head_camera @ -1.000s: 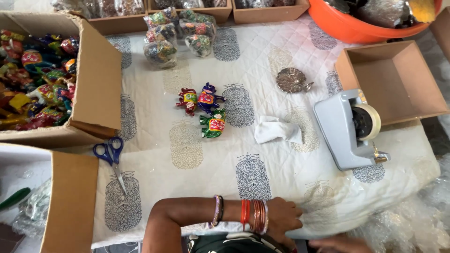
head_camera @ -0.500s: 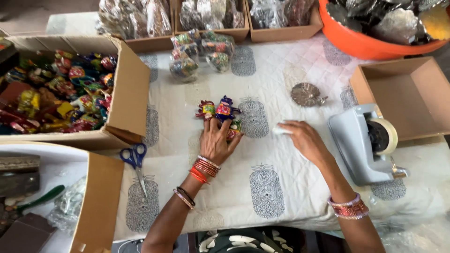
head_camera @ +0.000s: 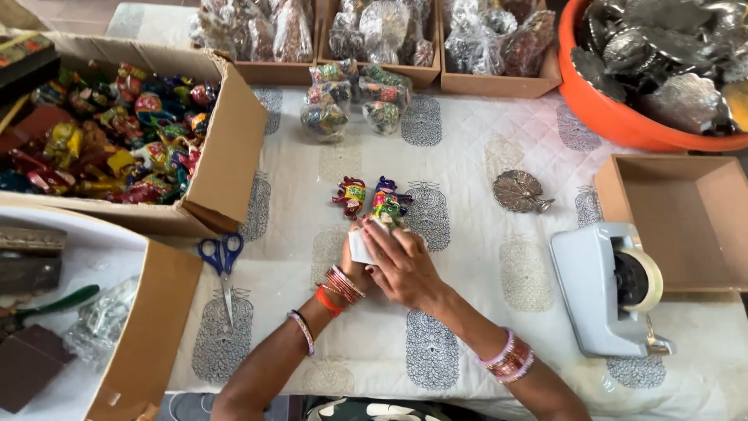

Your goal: The person wipes a small colorful figurine with a white cloth, then wraps it in bubble wrap. The person handles the figurine and bubble wrap by hand, placing the wrapped item on the table.

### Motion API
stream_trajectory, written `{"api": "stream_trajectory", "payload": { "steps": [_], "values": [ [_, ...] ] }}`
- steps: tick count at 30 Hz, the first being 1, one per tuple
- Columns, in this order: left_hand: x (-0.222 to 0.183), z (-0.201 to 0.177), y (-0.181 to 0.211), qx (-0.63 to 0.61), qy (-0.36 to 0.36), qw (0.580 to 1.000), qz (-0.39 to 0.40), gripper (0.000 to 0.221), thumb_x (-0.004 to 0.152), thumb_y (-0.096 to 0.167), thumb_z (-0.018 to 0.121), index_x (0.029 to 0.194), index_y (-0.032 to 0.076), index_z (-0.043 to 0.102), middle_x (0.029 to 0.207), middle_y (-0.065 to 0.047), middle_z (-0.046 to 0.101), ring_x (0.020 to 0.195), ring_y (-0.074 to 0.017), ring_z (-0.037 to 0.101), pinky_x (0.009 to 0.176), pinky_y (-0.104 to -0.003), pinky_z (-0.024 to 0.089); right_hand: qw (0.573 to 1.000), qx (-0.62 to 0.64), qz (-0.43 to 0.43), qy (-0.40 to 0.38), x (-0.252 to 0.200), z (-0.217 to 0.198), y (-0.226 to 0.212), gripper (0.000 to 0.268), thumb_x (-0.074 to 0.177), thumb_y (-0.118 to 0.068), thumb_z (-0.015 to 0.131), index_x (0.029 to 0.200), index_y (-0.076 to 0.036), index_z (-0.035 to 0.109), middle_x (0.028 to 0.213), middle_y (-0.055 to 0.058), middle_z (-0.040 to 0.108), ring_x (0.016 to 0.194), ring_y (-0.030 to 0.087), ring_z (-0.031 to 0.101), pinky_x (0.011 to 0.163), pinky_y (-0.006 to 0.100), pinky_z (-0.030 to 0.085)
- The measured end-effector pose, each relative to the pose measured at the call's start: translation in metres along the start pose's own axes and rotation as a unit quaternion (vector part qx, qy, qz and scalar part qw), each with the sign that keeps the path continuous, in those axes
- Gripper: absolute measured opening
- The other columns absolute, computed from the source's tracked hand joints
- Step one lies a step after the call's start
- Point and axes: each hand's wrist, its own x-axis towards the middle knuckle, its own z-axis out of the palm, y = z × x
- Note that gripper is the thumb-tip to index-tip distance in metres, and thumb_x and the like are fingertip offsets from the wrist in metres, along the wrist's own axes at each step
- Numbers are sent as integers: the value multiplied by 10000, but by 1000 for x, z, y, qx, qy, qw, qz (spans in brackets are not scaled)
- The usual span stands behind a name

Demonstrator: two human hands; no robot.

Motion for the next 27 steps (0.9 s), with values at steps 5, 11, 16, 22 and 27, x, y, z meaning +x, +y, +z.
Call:
{"api": "stream_trajectory", "payload": {
  "steps": [5, 11, 16, 22, 27],
  "values": [
    [-14, 17, -9, 136, -24, 989, 48, 578, 1082, 551, 396, 1234, 31, 600, 1015, -129, 688, 825, -219, 689, 665, -374, 605, 994, 35, 100, 18, 11, -2, 37, 460, 1009, -131, 481, 1431, 48, 519, 1612, 133, 437, 1231, 286, 485, 1122, 420, 329],
    [-41, 48, 5, 74, -61, 991, 98, 497, 1023, 408, 469, 1366, 58, 549, 1177, -106, 692, 1010, -189, 704, 857, -351, 619, 990, 47, 121, 49, 4, -4, 8, 464, 1052, -90, 450, 1489, 64, 483, 1630, 107, 410, 1318, 305, 399, 1159, 436, 298],
    [59, -90, -53, -37, -161, 986, 14, 560, 1211, 535, 489, 1259, -17, 571, 1044, -136, 695, 851, -247, 701, 650, -370, 584, 988, -113, -102, -12, -40, 39, 28, 432, 1044, -187, 639, 1456, -94, 546, 1619, -8, 453, 1329, 207, 380, 1156, 359, 282],
    [-19, 34, -8, 3, -9, 1000, 1, 488, 1012, 481, 480, 1310, 104, 566, 1127, -28, 698, 1004, -143, 696, 908, -340, 608, 999, 24, 46, -9, -15, 8, 40, 554, 953, -77, 608, 1500, -55, 523, 1594, 87, 456, 1456, 277, 409, 1218, 437, 336],
    [-22, 38, -4, 97, -57, 993, 38, 492, 1039, 469, 492, 1325, 77, 572, 1124, -67, 681, 954, -159, 676, 785, -326, 592, 973, 132, 179, 59, -10, 9, 22, 463, 1098, -125, 445, 1557, -67, 450, 1661, 115, 386, 1578, 314, 333, 1318, 475, 299]
  ]
}}
